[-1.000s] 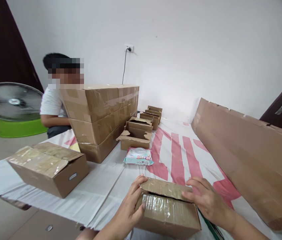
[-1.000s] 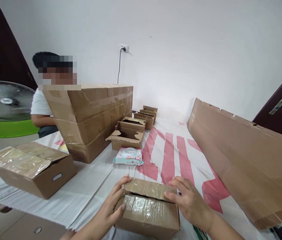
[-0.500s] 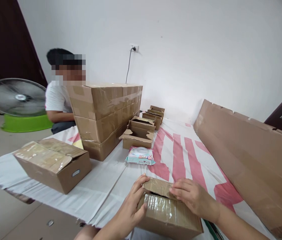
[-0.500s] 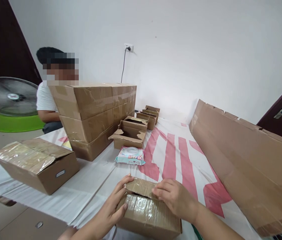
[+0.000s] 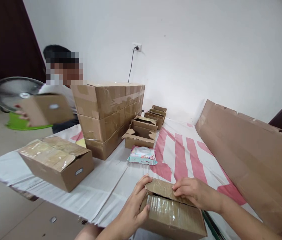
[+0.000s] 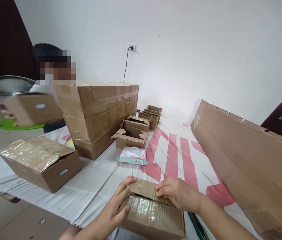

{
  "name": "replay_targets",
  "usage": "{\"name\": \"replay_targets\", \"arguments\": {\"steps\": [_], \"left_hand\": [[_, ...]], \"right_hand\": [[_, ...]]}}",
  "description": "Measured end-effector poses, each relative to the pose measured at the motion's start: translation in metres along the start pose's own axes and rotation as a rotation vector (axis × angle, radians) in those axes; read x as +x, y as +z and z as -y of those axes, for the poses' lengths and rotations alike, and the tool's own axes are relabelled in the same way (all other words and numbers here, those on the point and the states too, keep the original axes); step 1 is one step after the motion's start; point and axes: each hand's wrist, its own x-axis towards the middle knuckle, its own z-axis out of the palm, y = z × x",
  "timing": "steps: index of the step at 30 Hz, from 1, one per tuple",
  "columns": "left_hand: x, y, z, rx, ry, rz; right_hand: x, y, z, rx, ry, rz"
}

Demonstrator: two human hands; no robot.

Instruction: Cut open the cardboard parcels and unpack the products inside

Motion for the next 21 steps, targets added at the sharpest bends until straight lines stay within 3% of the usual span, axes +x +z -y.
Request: {"name": "replay_targets", "arguments": {"steps": [8, 17, 21], "left_hand": [[0.002, -0.001, 0.000, 0.002, -0.006, 0.008], [0.001, -0.001, -0.002, 0.015, 0.005, 0.001], [0.000, 0.000, 0.000, 0.022, 0.003, 0.004]], "right_hand": [[-0.007, 0.022, -0.002, -0.254, -0.140, -0.143], [0.003, 0.027, 0.007, -0.306, 0.011, -0.162], [0.019, 0.027, 0.008, -0.369, 0.050, -0.082]]}}
